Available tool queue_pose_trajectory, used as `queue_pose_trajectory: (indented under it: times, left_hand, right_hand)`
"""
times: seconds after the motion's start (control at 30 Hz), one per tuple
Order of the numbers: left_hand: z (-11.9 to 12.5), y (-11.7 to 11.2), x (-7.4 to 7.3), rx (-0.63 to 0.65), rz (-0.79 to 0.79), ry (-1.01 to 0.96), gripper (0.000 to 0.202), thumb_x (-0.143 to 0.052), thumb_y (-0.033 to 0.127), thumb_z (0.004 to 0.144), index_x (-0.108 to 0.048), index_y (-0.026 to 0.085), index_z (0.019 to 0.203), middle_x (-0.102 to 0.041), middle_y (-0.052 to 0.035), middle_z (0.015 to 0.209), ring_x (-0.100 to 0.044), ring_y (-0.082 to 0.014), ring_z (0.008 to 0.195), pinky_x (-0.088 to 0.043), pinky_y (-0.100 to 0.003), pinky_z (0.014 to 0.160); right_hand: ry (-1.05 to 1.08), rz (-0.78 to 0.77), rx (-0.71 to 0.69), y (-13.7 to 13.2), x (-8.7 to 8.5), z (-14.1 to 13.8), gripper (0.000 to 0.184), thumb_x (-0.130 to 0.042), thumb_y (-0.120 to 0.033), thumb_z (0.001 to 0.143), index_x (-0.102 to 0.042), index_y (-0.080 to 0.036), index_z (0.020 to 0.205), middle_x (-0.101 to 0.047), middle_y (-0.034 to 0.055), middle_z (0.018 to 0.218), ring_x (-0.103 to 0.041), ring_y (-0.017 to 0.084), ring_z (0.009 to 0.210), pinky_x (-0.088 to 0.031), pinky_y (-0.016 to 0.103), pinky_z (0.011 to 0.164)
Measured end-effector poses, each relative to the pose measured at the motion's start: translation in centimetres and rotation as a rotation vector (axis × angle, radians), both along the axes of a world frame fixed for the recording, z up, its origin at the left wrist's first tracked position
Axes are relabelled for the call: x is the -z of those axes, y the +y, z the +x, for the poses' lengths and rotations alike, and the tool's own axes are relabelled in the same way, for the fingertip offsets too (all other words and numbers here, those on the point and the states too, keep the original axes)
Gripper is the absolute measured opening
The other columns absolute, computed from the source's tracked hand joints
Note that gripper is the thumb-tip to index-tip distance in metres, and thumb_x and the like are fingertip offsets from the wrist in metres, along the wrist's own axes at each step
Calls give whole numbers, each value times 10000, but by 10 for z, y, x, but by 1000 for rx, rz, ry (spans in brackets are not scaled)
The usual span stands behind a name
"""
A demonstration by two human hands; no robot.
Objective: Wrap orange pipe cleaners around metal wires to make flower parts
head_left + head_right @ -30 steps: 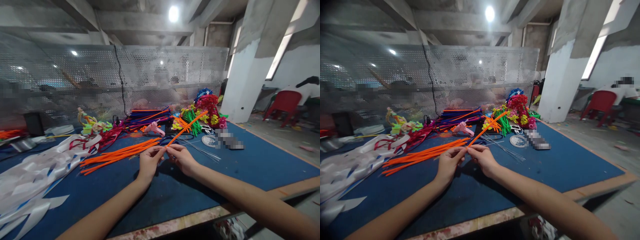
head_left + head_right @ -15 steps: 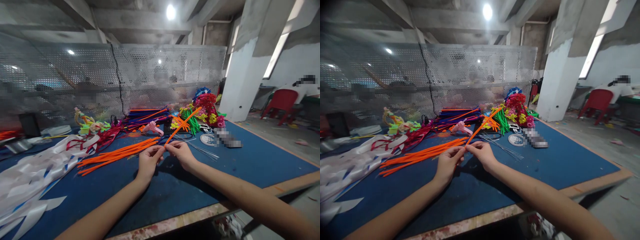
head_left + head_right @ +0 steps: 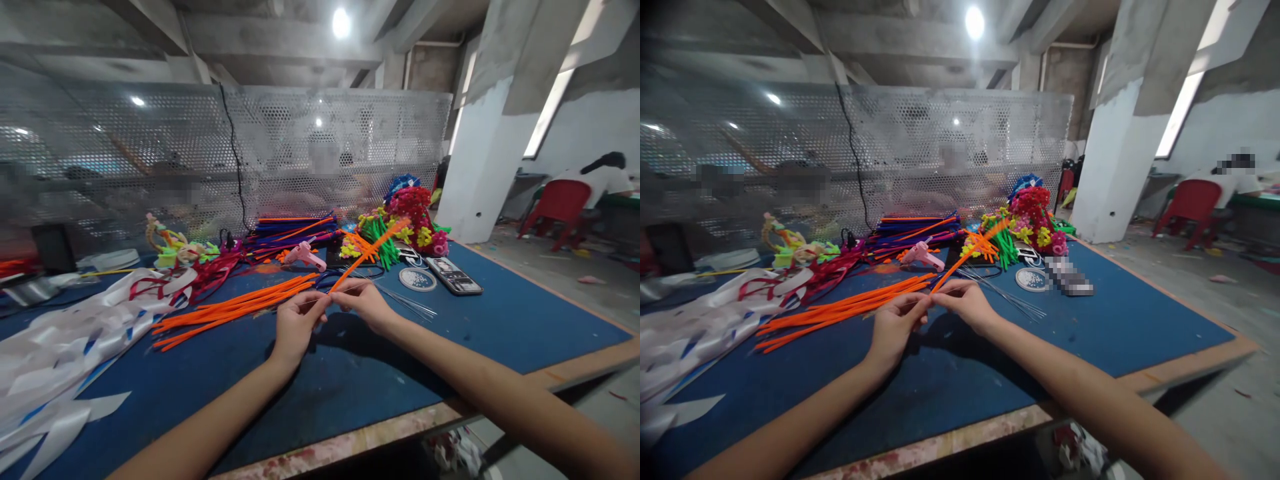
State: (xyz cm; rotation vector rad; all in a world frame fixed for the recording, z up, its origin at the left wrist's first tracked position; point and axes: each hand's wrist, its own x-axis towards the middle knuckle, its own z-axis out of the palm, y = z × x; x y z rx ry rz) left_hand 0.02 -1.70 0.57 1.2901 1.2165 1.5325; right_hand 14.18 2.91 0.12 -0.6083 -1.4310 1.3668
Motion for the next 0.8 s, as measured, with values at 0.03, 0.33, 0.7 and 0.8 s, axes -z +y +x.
queue_pose_trajectory:
  times: [0.03,0.33,0.7,0.8]
  left_hand:
    - [0,-1,0,13,1,14,277,-726,399,613,-675,143,706,-542,34,444,-431,-61,384,-296,-153,374]
    - [-2,-2,-4,-12,86,187,216,-695,371,656,-682,158,691,-610,-7,535,-507,-103,431,-384,-190,421]
    - [-36,6,-31,344,226,594,134,-663,288,675,-736,239,776,-711,-87,804,-630,-212,742,-472,-297,710]
    - [-34,10,-29,446,-46,440,215,-641,356,707,-730,190,809,-658,-61,661,-514,-123,501,-387,-208,475]
  right_hand:
    - [10,-12,-17,-2,0,-1,198,-726,-358,606,-654,-175,624,-578,-31,553,-443,71,469,-327,207,472]
    - [-22,-8,45,-9,-6,-1,245,-733,-395,593,-652,-163,595,-536,-34,490,-407,70,451,-305,213,457]
    - [-64,-198,-132,-3,3,0,321,-743,-435,570,-610,-142,571,-457,-66,431,-342,45,409,-231,203,436]
    - [-68,-143,-101,0,1,4,303,-727,-427,602,-617,-145,598,-479,-60,445,-366,50,421,-239,204,445]
